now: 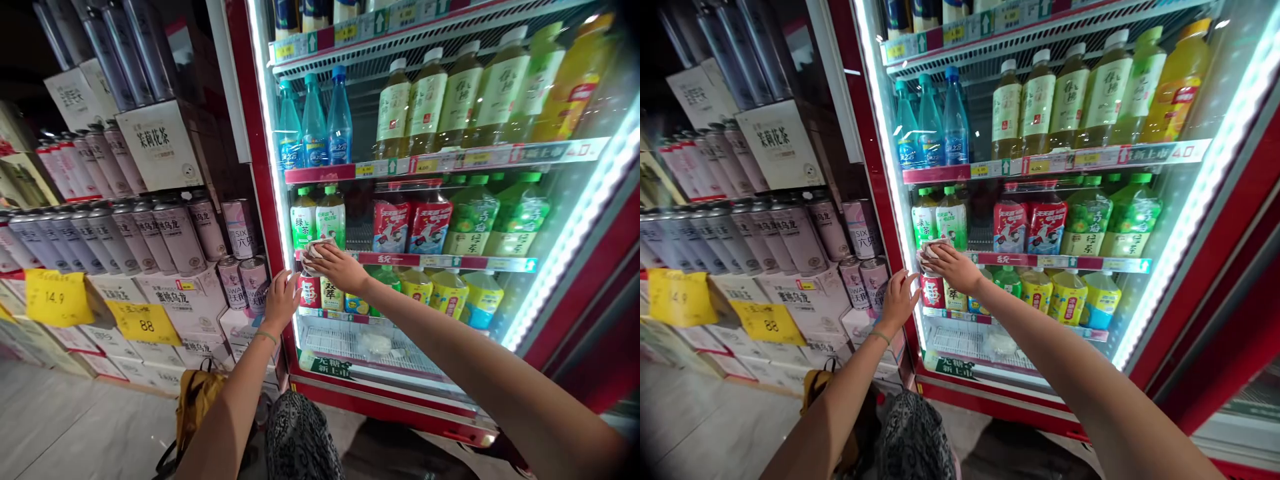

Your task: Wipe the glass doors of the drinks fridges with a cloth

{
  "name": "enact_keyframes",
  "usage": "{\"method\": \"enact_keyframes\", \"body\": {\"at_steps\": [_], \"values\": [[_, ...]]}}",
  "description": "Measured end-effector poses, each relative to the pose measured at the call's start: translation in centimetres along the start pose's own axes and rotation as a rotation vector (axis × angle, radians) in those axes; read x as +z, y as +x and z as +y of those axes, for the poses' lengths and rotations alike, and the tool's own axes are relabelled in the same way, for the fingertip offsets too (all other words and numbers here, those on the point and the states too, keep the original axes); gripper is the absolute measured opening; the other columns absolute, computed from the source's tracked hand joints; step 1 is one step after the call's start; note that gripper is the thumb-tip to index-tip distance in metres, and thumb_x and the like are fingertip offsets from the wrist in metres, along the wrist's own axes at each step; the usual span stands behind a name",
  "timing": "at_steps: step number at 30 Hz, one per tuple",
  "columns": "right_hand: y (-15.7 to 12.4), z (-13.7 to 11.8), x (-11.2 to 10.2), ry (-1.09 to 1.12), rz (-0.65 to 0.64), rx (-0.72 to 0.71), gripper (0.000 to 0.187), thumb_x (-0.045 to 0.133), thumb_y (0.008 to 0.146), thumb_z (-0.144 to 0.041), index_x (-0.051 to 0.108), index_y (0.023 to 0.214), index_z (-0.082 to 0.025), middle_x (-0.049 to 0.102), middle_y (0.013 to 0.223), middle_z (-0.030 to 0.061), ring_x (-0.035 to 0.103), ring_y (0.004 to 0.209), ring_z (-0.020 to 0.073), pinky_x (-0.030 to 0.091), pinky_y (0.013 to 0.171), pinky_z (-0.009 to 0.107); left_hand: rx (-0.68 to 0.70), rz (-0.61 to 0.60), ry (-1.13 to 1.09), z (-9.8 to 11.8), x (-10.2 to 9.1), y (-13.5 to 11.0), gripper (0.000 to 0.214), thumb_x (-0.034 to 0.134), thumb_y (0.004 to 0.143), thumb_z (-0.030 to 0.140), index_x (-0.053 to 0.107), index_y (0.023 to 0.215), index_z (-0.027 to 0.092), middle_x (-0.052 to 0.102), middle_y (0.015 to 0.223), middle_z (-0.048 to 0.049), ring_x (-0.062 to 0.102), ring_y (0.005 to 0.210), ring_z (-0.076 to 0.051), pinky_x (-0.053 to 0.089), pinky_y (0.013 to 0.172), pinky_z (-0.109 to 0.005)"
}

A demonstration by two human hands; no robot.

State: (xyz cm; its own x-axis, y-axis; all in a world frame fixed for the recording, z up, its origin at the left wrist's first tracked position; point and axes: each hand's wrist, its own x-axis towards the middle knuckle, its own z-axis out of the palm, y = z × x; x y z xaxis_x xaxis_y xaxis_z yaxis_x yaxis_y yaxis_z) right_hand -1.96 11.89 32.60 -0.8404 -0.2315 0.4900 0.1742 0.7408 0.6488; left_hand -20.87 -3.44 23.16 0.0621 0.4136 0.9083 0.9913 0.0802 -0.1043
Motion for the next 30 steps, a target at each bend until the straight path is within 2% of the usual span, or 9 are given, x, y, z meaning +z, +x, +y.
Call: {"method": "enact_keyframes", "body": {"at_steps": [6,11,15,19,25,30], "values": [[4.6,-1.9,1.4,-0.031,-0.018,-0.026,0.056,0.048,0.101,-0.023,0.045,0.157,-0.024,0.051,0.159,0.0006,0.035,0.154,0.0238,0.029,0.130,0.047,-0.064,0.016,0.013,-1.5,-2.0,-0.4,0.032,0.057,0.097,0.022,0.062,0.128,0.018,0.061,0.127,-0.0150,0.057,0.127,-0.028,0.049,0.112,-0.047],[3.7,-1.3,1.3,-0.034,-0.034,-0.054,0.058,0.050,0.099,-0.022,0.045,0.157,-0.023,0.052,0.158,0.0005,0.033,0.155,0.0233,0.026,0.131,0.046,-0.046,-0.005,0.030,-1.9,-3.2,-0.4,0.031,0.056,0.097,0.021,0.062,0.128,0.017,0.061,0.127,-0.0153,0.057,0.126,-0.028,0.049,0.111,-0.046],[0.5,0.2,0.9,-0.032,-0.003,-0.050,0.056,0.050,0.100,-0.022,0.046,0.156,-0.021,0.055,0.156,0.0011,0.034,0.155,0.0251,0.028,0.131,0.047,0.004,0.021,0.019,-1.0,-3.1,0.4,0.034,0.058,0.096,0.021,0.061,0.130,0.016,0.060,0.127,-0.0160,0.057,0.126,-0.028,0.050,0.110,-0.046],[-3.7,2.0,0.0,-0.023,0.039,-0.046,0.055,0.052,0.100,-0.020,0.047,0.155,-0.018,0.056,0.155,0.0042,0.037,0.154,0.0279,0.031,0.130,0.048,0.052,0.024,-0.014,0.8,-2.2,1.8,0.036,0.061,0.096,0.022,0.061,0.132,0.019,0.061,0.126,-0.0155,0.057,0.125,-0.029,0.051,0.109,-0.048],[-11.1,4.6,-1.9,-0.004,0.045,0.016,0.053,0.059,0.096,-0.015,0.055,0.149,-0.016,0.055,0.155,0.0097,0.042,0.150,0.0297,0.032,0.128,0.052,0.106,-0.016,-0.094,4.8,-0.8,4.4,0.040,0.060,0.096,0.022,0.059,0.135,0.021,0.061,0.129,-0.0146,0.056,0.129,-0.029,0.048,0.114,-0.048],[-17.3,6.5,-3.7,-0.009,0.026,0.082,0.054,0.060,0.094,-0.012,0.057,0.147,-0.019,0.060,0.151,0.0088,0.046,0.148,0.0275,0.031,0.128,0.050,0.162,-0.025,-0.115,8.5,0.6,6.5,0.038,0.060,0.097,0.024,0.059,0.135,0.021,0.061,0.129,-0.0140,0.056,0.129,-0.029,0.048,0.114,-0.046]]}}
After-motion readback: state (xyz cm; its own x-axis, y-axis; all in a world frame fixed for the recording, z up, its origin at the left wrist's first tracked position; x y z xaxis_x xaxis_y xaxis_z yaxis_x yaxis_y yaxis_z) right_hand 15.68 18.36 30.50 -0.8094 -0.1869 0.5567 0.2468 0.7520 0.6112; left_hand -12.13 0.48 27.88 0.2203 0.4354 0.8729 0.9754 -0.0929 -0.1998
